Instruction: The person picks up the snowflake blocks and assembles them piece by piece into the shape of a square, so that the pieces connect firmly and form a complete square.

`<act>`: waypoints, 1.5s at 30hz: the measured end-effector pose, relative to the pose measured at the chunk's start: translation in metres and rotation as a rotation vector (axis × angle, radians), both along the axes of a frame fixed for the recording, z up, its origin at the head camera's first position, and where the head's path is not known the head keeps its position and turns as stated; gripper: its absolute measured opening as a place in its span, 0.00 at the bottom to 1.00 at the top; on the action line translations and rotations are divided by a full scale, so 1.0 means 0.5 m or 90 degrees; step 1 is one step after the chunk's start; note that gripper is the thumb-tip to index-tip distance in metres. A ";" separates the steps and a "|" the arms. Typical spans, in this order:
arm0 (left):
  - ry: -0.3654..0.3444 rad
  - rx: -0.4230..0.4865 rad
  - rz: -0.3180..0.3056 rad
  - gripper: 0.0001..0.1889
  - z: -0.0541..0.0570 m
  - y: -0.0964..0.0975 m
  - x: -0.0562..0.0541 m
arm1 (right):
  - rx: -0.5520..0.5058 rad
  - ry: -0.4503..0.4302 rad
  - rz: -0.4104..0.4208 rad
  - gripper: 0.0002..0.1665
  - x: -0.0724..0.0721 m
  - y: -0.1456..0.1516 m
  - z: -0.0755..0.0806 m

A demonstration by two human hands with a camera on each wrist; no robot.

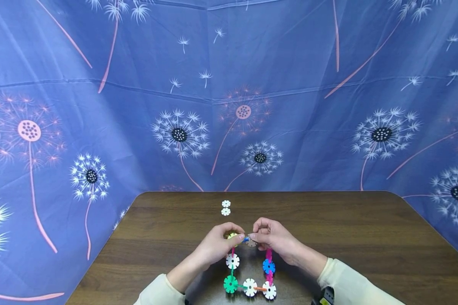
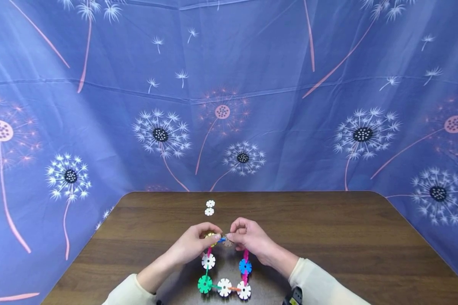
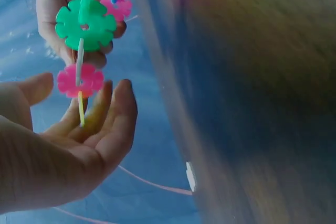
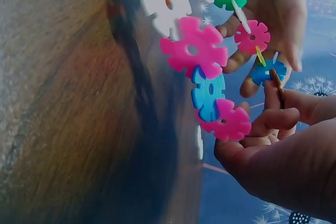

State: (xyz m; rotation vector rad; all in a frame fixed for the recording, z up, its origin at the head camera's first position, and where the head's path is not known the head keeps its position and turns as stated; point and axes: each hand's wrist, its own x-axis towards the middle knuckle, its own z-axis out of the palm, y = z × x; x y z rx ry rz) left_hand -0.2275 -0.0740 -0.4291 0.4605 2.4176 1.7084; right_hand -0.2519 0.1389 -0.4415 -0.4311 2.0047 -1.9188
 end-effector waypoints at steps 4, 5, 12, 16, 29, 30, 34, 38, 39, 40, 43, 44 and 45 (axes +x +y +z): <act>0.020 -0.022 -0.013 0.08 -0.001 0.009 0.003 | 0.008 -0.006 0.017 0.10 0.005 -0.009 0.002; 0.012 -0.017 -0.011 0.08 -0.002 0.010 0.004 | 0.010 -0.006 0.022 0.10 0.006 -0.012 0.002; -0.047 0.054 0.012 0.10 -0.006 -0.004 0.002 | 0.094 0.052 0.058 0.12 -0.042 -0.022 0.004; -0.062 0.063 0.021 0.10 -0.008 -0.025 0.002 | 0.182 0.141 0.065 0.14 -0.113 -0.027 -0.007; -0.081 0.060 0.026 0.08 -0.008 -0.051 0.003 | 0.603 0.530 0.127 0.17 -0.226 -0.127 -0.042; -0.079 0.062 0.026 0.09 -0.007 -0.052 0.002 | 0.621 0.549 0.125 0.18 -0.230 -0.135 -0.043; -0.071 0.062 0.023 0.09 -0.009 -0.050 0.004 | 0.686 0.594 0.109 0.19 -0.239 -0.152 -0.052; -0.072 0.062 0.025 0.08 -0.011 -0.050 0.007 | 0.706 0.613 0.094 0.18 -0.249 -0.149 -0.061; -0.072 0.062 0.026 0.08 -0.011 -0.051 0.008 | 0.696 0.612 0.092 0.17 -0.251 -0.146 -0.061; -0.074 0.061 0.028 0.08 -0.010 -0.053 0.007 | 0.682 0.610 0.093 0.16 -0.251 -0.141 -0.060; -0.079 0.060 0.031 0.08 -0.007 -0.057 0.007 | 0.622 0.589 0.101 0.14 -0.251 -0.120 -0.058; -0.079 0.059 0.030 0.09 -0.006 -0.058 0.007 | 0.602 0.571 0.107 0.15 -0.249 -0.111 -0.058; -0.080 0.059 0.029 0.09 -0.005 -0.059 0.007 | 0.581 0.555 0.115 0.16 -0.245 -0.101 -0.056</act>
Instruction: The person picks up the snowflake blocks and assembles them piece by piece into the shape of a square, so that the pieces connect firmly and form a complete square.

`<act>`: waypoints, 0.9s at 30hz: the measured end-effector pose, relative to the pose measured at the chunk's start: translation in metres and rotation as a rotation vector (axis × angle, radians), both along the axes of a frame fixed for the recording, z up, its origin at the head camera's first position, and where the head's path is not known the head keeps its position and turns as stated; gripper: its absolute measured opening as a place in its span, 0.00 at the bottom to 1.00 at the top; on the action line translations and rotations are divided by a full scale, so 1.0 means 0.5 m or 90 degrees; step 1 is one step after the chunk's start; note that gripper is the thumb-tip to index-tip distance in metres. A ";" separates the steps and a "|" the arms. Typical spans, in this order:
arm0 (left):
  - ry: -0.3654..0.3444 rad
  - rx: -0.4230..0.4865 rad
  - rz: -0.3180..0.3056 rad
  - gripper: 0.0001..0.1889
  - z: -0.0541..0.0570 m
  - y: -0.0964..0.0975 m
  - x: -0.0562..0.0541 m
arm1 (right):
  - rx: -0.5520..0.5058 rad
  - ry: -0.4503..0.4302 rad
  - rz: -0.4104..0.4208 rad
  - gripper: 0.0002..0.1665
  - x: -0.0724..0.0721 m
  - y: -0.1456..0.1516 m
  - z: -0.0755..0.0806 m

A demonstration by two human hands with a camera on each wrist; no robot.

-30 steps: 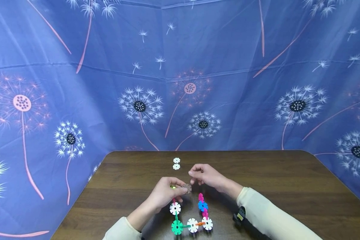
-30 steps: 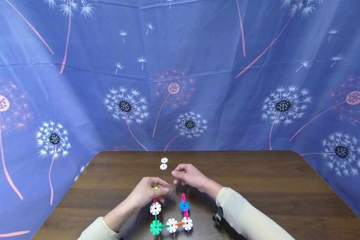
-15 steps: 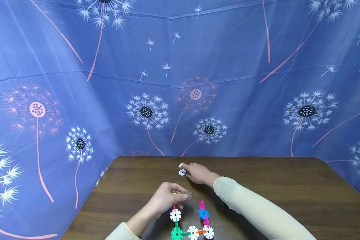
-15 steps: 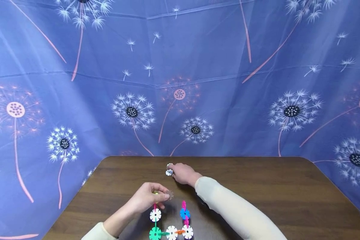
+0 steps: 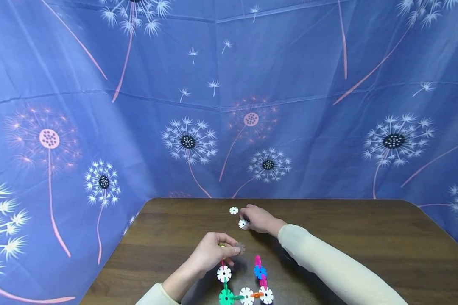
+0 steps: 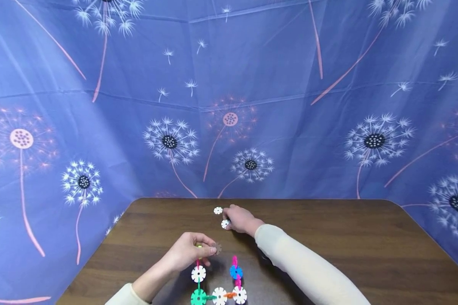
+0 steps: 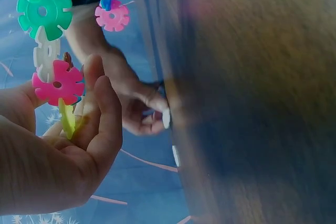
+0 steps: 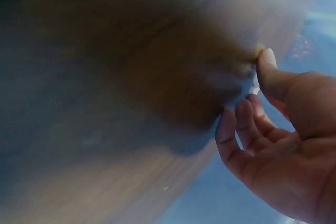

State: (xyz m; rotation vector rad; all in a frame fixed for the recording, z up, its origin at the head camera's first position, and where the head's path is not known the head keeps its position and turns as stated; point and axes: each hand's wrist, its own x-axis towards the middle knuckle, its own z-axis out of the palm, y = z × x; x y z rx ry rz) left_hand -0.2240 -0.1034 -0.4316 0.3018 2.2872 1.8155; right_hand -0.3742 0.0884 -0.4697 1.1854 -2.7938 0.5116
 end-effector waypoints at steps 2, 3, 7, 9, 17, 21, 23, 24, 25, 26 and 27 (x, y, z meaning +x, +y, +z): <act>-0.006 -0.002 0.000 0.09 0.001 0.002 -0.001 | -0.035 -0.042 0.013 0.17 0.010 0.023 -0.001; -0.009 -0.001 0.000 0.09 0.001 0.002 -0.001 | -0.052 -0.066 0.019 0.17 0.017 0.034 -0.001; -0.011 -0.003 0.000 0.08 0.001 0.005 -0.005 | -0.134 -0.164 0.032 0.14 0.051 0.074 0.002; -0.006 0.000 -0.006 0.08 0.001 0.008 -0.007 | -0.191 -0.239 0.025 0.10 0.072 0.092 0.006; -0.010 -0.004 -0.010 0.09 0.002 0.020 -0.014 | -0.396 -0.371 -0.017 0.06 0.165 0.138 0.046; -0.011 -0.009 -0.007 0.10 0.005 0.025 -0.014 | -0.415 -0.347 -0.016 0.07 0.200 0.146 0.066; -0.010 -0.013 -0.006 0.10 0.008 0.028 -0.013 | -0.418 -0.340 -0.006 0.07 0.213 0.146 0.072; -0.009 -0.016 -0.006 0.10 0.009 0.029 -0.012 | -0.416 -0.333 -0.001 0.07 0.219 0.145 0.073; -0.009 -0.018 -0.006 0.10 0.010 0.030 -0.011 | -0.416 -0.328 0.004 0.08 0.224 0.144 0.074; -0.008 -0.020 -0.006 0.10 0.011 0.031 -0.010 | -0.416 -0.324 0.009 0.08 0.228 0.142 0.074; -0.010 -0.020 -0.007 0.10 0.013 0.032 -0.008 | -0.416 -0.321 0.011 0.09 0.233 0.141 0.074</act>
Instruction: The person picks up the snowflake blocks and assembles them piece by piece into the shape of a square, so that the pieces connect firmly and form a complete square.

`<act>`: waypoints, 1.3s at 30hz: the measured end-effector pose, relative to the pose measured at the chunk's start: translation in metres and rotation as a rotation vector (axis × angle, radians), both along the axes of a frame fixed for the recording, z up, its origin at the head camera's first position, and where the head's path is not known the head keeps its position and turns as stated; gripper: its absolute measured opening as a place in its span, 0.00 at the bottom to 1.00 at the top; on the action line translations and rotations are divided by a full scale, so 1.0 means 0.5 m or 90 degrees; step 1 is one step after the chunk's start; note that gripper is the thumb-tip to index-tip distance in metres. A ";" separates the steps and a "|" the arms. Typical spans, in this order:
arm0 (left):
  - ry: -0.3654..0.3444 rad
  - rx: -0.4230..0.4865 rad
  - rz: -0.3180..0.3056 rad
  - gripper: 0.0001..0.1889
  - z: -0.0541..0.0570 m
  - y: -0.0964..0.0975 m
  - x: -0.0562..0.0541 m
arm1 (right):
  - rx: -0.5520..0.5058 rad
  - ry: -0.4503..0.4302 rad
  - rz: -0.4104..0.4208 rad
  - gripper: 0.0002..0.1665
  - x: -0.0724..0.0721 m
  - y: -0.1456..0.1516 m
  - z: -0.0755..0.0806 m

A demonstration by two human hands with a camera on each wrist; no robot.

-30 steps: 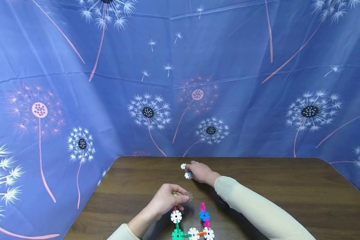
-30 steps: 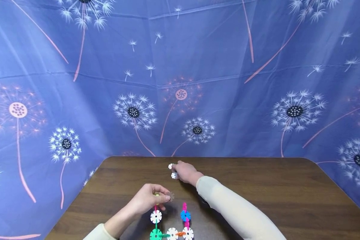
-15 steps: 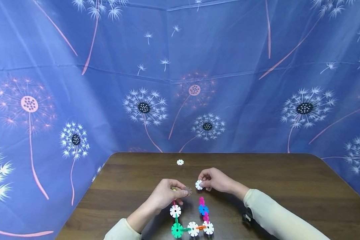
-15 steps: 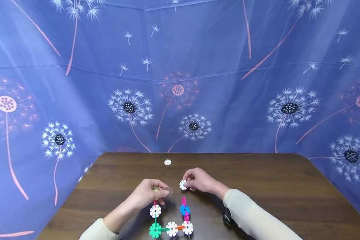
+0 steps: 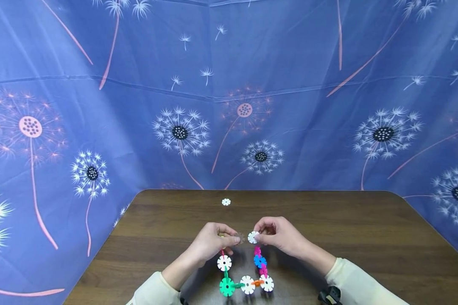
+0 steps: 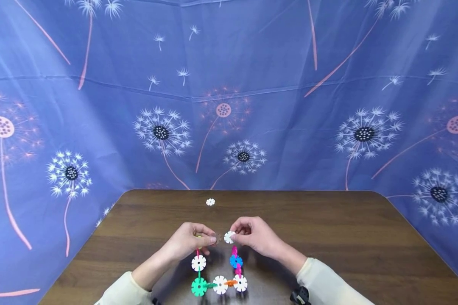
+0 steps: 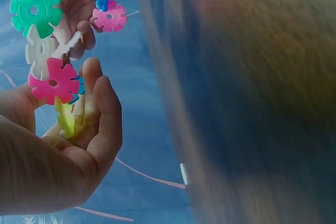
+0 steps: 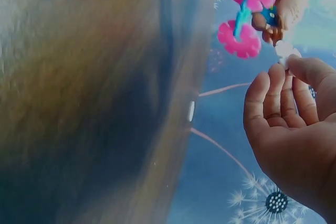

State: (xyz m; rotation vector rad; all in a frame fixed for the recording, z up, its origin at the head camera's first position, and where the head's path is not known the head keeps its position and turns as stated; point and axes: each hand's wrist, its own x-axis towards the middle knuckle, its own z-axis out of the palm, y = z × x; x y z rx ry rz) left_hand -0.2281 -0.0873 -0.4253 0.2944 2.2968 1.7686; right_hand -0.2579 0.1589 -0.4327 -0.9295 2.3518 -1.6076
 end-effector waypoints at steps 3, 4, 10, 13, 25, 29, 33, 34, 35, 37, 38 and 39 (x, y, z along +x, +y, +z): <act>-0.002 0.001 -0.004 0.10 0.004 0.002 0.002 | 0.003 0.009 -0.005 0.08 0.007 -0.005 -0.001; -0.004 0.001 -0.005 0.10 0.005 0.002 0.002 | 0.004 0.010 -0.007 0.08 0.009 -0.006 -0.002; -0.013 0.000 -0.016 0.09 0.005 0.004 0.006 | -0.004 0.027 -0.012 0.04 0.013 -0.008 -0.011; -0.013 0.001 -0.020 0.09 0.004 0.005 0.007 | -0.005 0.035 -0.009 0.03 0.014 -0.011 -0.013; -0.006 0.023 -0.018 0.08 0.002 0.015 0.009 | -0.018 0.049 -0.015 0.05 0.027 -0.019 -0.002; -0.004 0.053 -0.012 0.07 -0.002 0.019 0.010 | -0.011 0.074 -0.030 0.04 0.031 -0.024 -0.004; 0.004 0.063 -0.007 0.06 -0.003 0.023 0.011 | 0.007 0.098 -0.041 0.02 0.032 -0.027 -0.006; 0.007 0.062 -0.005 0.06 -0.003 0.023 0.011 | 0.012 0.099 -0.042 0.02 0.032 -0.027 -0.007; 0.007 0.061 -0.004 0.06 -0.002 0.024 0.011 | 0.013 0.099 -0.042 0.02 0.031 -0.026 -0.007; 0.003 0.062 -0.004 0.07 -0.002 0.024 0.009 | 0.017 0.093 -0.045 0.03 0.029 -0.026 -0.008; -0.001 0.064 -0.005 0.07 -0.002 0.024 0.008 | 0.020 0.089 -0.048 0.03 0.027 -0.025 -0.008; -0.005 0.065 -0.008 0.07 -0.003 0.023 0.008 | 0.022 0.088 -0.050 0.04 0.025 -0.025 -0.009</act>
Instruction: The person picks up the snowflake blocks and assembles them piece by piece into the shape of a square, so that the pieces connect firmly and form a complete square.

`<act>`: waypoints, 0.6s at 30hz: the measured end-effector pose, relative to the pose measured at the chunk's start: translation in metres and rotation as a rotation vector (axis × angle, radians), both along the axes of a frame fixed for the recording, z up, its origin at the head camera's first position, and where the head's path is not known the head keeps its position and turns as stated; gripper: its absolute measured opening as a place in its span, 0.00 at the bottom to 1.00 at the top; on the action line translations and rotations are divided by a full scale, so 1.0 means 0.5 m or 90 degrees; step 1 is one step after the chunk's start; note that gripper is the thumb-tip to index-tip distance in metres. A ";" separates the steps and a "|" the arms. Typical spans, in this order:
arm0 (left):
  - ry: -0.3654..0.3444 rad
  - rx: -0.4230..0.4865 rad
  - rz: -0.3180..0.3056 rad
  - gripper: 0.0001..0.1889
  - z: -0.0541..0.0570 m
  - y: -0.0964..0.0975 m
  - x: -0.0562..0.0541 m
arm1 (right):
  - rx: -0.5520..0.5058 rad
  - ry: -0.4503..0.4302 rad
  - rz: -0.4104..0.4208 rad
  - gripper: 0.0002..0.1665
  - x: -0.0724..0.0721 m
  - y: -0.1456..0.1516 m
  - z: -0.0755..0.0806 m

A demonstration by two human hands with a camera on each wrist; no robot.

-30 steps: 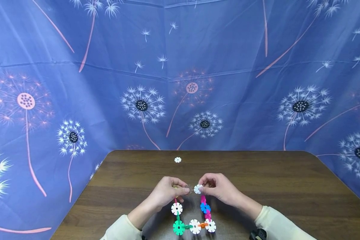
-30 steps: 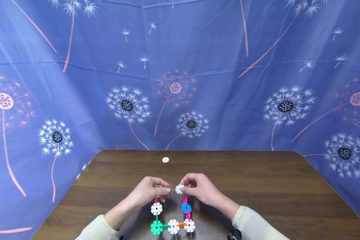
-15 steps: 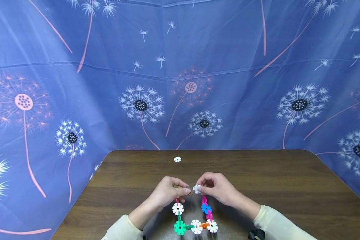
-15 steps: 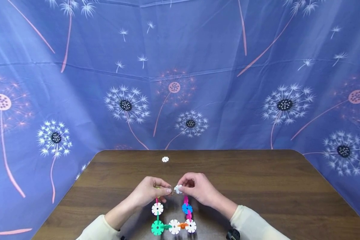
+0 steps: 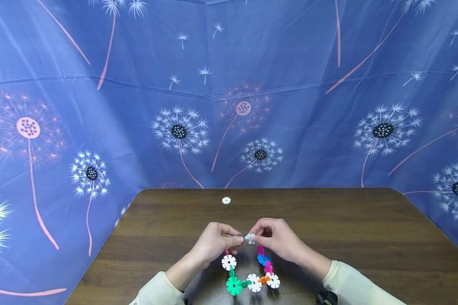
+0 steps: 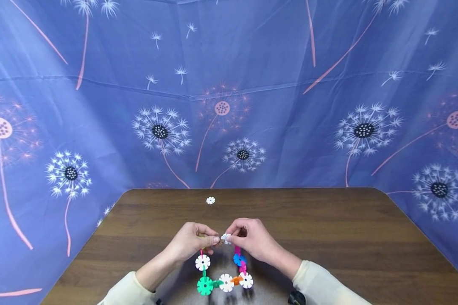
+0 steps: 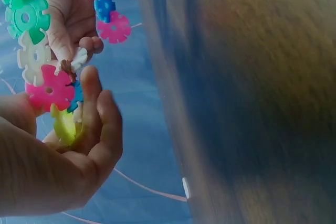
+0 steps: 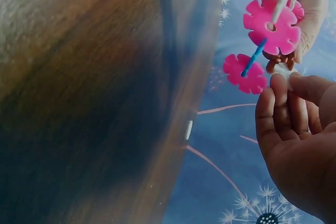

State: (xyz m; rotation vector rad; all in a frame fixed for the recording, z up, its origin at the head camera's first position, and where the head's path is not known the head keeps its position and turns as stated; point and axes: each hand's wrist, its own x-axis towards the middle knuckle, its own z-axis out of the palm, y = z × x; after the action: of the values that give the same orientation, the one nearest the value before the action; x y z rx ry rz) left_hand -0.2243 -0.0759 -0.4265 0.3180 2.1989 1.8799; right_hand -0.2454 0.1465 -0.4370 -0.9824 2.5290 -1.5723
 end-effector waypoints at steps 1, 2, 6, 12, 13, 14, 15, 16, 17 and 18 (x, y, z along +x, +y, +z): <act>-0.004 0.000 -0.004 0.07 0.000 0.000 0.000 | 0.001 -0.005 -0.001 0.04 -0.001 0.000 0.000; -0.008 0.000 -0.008 0.08 -0.001 -0.001 -0.001 | 0.001 -0.007 -0.001 0.05 -0.002 0.000 0.000; -0.011 0.002 -0.023 0.10 0.000 -0.003 -0.002 | -0.002 -0.025 0.008 0.01 -0.006 -0.007 -0.001; 0.012 -0.020 0.023 0.07 0.001 -0.008 -0.001 | -0.008 -0.045 0.024 0.05 -0.017 -0.023 0.002; 0.015 -0.023 0.031 0.07 0.001 -0.010 -0.001 | -0.005 -0.047 0.033 0.06 -0.021 -0.024 0.004; 0.017 -0.024 0.038 0.07 0.000 -0.012 0.000 | -0.001 -0.049 0.045 0.06 -0.028 -0.025 0.005; 0.017 -0.025 0.043 0.07 -0.001 -0.015 0.000 | 0.001 -0.054 0.058 0.06 -0.036 -0.026 0.007; 0.017 -0.026 0.046 0.08 -0.002 -0.018 0.000 | 0.000 -0.065 0.072 0.05 -0.046 -0.026 0.008; 0.015 -0.026 0.050 0.08 -0.003 -0.021 0.000 | 0.000 -0.078 0.081 0.05 -0.057 -0.027 0.008; 0.013 -0.025 0.054 0.08 -0.005 -0.024 0.000 | -0.006 -0.100 0.085 0.05 -0.069 -0.029 0.007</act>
State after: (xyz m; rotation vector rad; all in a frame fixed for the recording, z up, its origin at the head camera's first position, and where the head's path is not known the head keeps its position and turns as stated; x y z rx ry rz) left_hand -0.2243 -0.0879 -0.4292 0.2418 2.2949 1.8808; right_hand -0.2796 0.1321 -0.4333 -0.9647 2.3054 -1.5584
